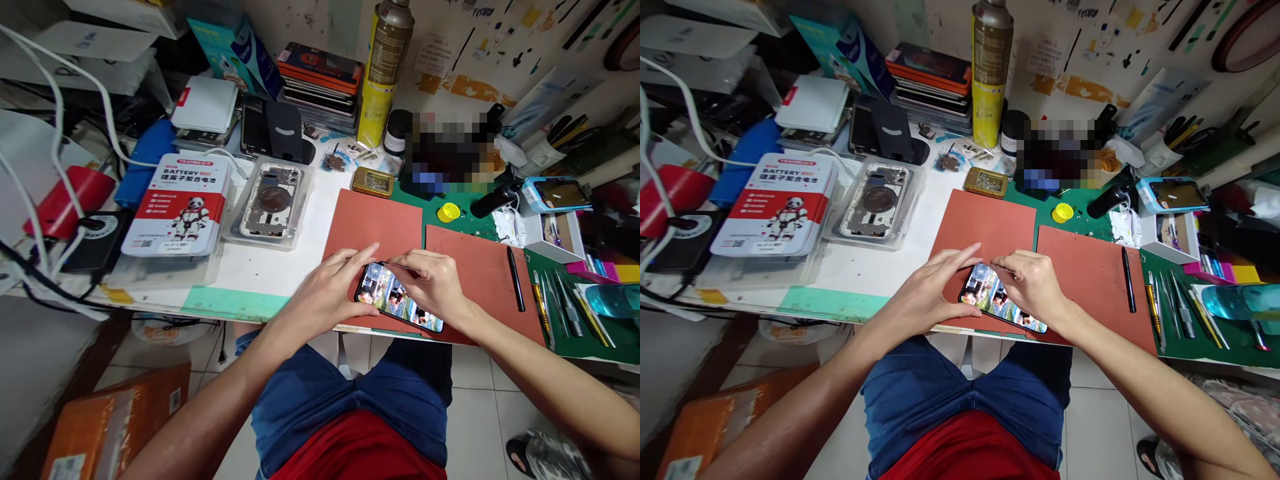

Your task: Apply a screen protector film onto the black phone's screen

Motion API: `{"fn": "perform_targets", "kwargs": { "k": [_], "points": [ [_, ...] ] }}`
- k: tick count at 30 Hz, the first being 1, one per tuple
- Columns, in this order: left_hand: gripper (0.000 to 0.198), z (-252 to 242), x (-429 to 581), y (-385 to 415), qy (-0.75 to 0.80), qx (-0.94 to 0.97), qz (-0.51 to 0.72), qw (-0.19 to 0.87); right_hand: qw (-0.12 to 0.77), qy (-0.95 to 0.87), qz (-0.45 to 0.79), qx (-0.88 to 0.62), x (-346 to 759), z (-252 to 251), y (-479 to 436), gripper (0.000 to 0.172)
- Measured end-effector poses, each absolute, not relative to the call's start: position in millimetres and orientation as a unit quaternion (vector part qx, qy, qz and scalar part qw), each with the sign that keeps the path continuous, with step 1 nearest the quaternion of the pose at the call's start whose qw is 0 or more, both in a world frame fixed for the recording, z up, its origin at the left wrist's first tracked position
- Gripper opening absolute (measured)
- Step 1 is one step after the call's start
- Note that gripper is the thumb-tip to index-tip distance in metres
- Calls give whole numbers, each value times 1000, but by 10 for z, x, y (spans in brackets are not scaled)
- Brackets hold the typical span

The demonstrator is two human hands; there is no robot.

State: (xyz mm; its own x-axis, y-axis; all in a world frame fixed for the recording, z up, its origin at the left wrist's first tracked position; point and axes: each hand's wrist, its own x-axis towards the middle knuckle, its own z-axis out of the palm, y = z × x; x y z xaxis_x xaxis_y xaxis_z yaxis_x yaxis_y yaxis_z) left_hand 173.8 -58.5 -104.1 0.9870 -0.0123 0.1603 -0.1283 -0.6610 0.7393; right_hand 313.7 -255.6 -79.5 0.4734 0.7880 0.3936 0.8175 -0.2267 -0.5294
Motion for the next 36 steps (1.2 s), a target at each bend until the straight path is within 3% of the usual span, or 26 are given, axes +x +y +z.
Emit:
{"fn": "perform_targets", "kwargs": {
  "k": [4,17,36],
  "points": [
    [121,-1033,1748,-582,-38,907,70,414,366,-484,-7,-795,3138,-799,-2528,21],
    [117,-993,1765,-576,-43,908,54,414,391,-308,197,-845,3247,-679,-2461,18],
    [113,-1018,1758,-562,-52,910,61,407,422,-249,252,-834,3277,-602,-2358,14]
  ]
}}
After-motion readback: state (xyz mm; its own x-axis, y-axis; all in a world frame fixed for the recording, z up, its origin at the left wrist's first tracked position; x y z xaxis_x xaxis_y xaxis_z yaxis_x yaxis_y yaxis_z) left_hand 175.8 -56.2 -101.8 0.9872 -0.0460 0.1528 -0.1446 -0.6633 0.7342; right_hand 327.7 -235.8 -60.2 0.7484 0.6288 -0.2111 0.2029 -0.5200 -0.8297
